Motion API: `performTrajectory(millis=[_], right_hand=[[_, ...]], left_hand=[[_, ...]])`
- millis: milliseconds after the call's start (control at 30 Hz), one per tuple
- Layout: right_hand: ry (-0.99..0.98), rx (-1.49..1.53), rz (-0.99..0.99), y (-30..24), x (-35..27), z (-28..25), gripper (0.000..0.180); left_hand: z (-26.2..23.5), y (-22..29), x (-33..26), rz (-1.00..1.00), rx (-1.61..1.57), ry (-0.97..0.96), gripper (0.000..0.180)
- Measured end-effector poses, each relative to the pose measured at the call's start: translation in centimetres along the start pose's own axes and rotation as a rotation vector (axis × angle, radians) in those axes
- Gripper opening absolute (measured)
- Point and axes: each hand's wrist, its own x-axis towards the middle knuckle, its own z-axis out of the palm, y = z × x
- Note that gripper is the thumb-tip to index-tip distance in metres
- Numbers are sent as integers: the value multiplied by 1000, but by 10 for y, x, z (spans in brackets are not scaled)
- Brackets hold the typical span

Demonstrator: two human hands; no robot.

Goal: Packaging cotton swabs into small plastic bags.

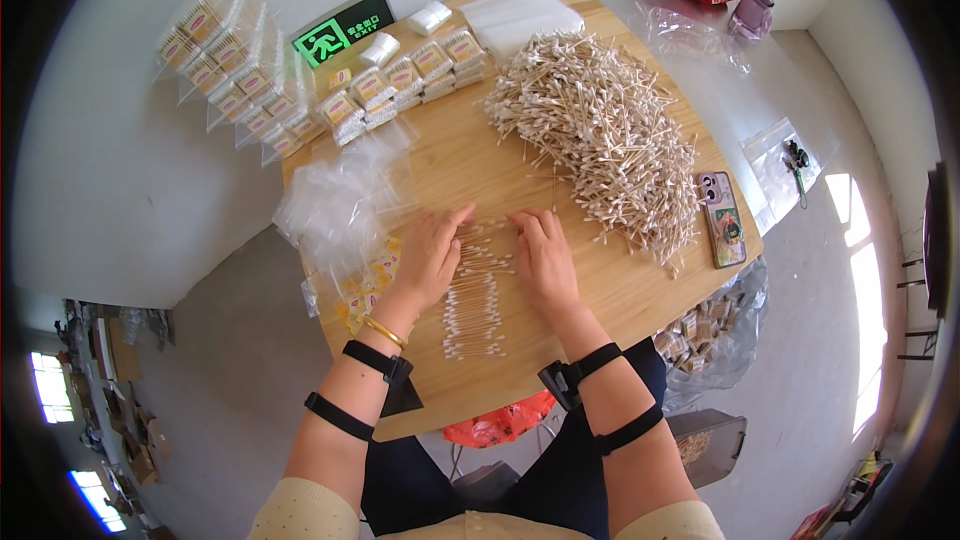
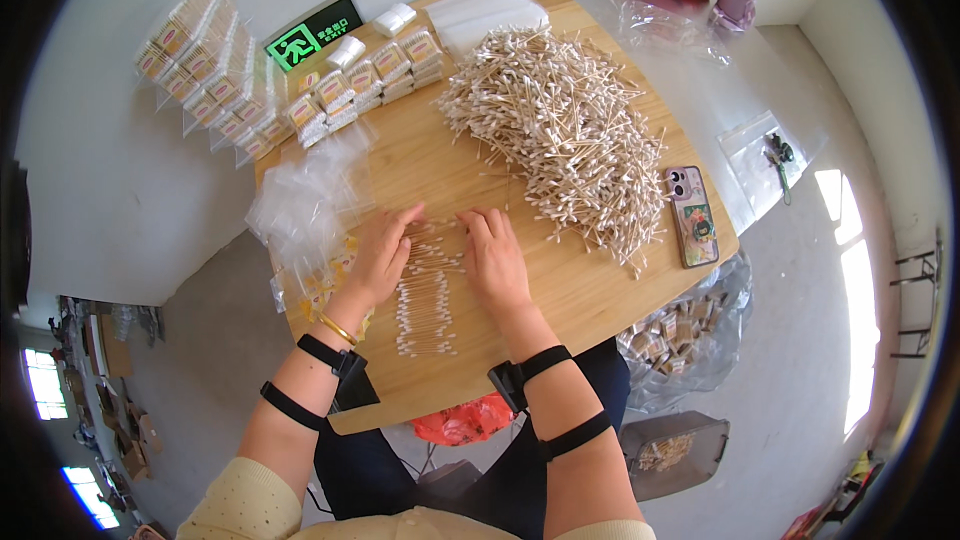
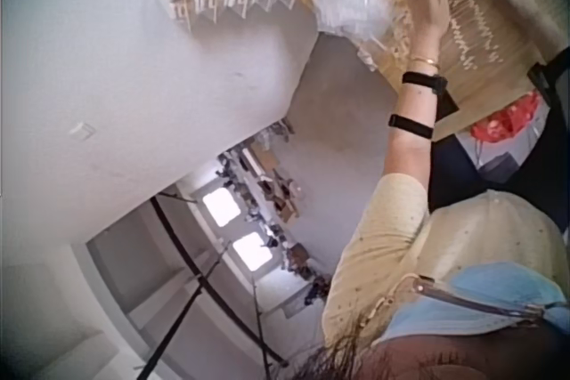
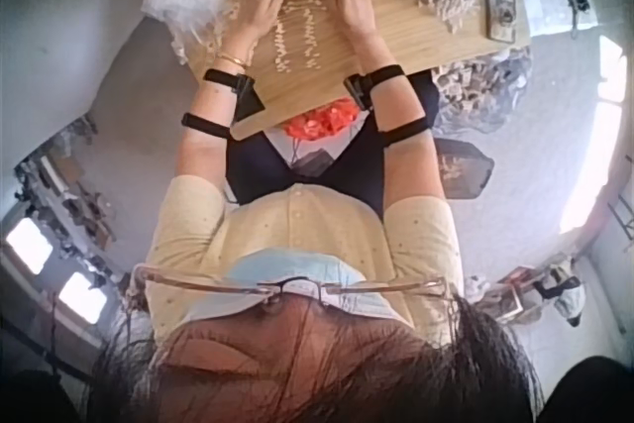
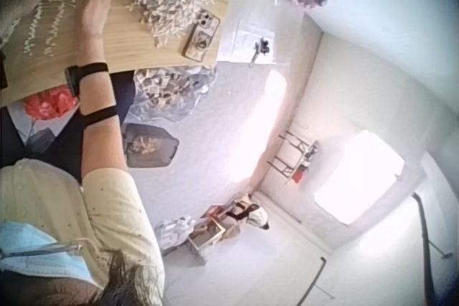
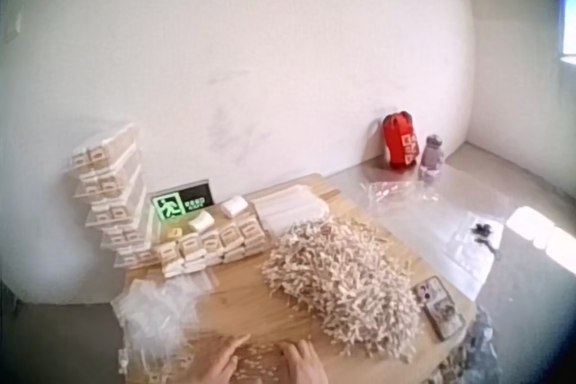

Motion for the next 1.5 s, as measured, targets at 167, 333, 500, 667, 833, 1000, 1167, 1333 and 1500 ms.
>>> performTrajectory(millis=[167,333,500,667,833,1000,1167,1333,1500], right_hand=[[7,83,5,1,-1,-1,31],[-7,314,95,-16,-6,17,35],[-50,356,77,-34,0,53,50],[51,435,116,-30,-1,50,46],[106,279,119,-12,-7,1,42],[114,138,84,-2,-21,-10,37],[135,119,73,-4,-22,-6,34],[128,125,86,-6,-22,-4,33],[138,100,82,-5,-23,-7,33]], left_hand=[[-4,13,-28,-80,-139,22,51],[13,19,-40,-113,70,76,64],[33,19,-37,-122,144,-5,72],[33,17,-40,-167,-97,60,69],[3,-1,-59,-183,183,0,74],[-3,6,-51,-238,354,54,83],[14,53,-45,-116,438,-142,90],[29,50,-45,-164,427,-192,97],[31,58,-42,-182,442,-207,96]])
